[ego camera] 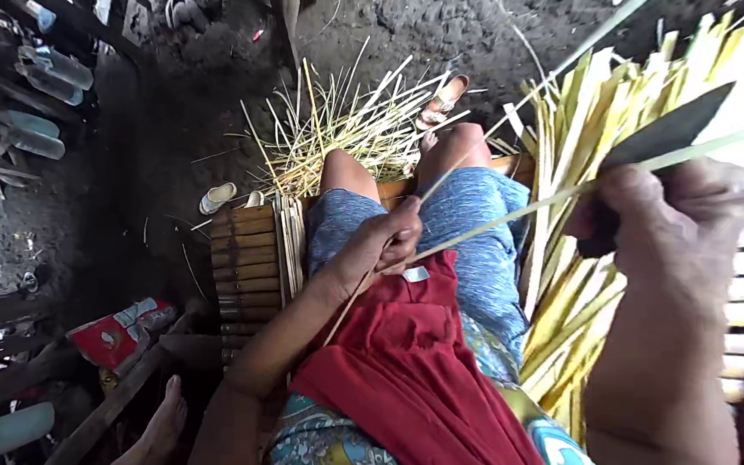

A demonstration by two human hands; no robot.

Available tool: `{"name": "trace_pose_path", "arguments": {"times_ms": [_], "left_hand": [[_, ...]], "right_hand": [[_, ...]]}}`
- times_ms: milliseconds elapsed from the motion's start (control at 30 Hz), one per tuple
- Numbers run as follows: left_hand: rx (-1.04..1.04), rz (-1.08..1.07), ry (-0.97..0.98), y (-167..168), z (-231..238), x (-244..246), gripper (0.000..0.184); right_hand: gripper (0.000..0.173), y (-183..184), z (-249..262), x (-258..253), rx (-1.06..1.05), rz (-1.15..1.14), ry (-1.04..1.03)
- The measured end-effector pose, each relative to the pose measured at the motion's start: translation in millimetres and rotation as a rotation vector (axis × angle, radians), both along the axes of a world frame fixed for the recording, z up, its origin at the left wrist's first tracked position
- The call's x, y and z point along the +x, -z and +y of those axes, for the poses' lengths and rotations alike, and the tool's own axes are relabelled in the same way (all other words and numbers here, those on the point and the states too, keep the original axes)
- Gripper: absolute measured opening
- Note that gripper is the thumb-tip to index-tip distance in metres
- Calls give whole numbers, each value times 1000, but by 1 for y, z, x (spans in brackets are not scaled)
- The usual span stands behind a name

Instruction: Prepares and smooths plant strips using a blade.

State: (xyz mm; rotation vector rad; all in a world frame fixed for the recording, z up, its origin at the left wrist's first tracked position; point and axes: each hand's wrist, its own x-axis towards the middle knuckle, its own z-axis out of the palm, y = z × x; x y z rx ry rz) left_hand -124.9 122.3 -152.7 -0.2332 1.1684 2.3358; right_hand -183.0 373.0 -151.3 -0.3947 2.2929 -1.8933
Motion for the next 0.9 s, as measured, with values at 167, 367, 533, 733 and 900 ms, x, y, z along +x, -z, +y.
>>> {"name": "trace_pose_path", "arguments": {"times_ms": [167, 367, 533, 733, 900], "left_hand": [[70, -135, -611, 6, 31, -10, 54], [43, -183, -979, 23, -16, -11, 59], [-27, -129, -688, 21, -25, -18, 52], [-258, 154, -187, -7, 3, -24, 34], [-204, 248, -544, -13, -10, -82, 42]], "right_hand": [[30, 19, -66, 21, 108, 205, -298], [26, 8, -29, 52, -28, -19, -396], [29, 16, -13, 49, 31, 74, -250], [13, 7, -42, -7, -10, 214, -94], [33, 2, -76, -8, 81, 343, -258]]}}
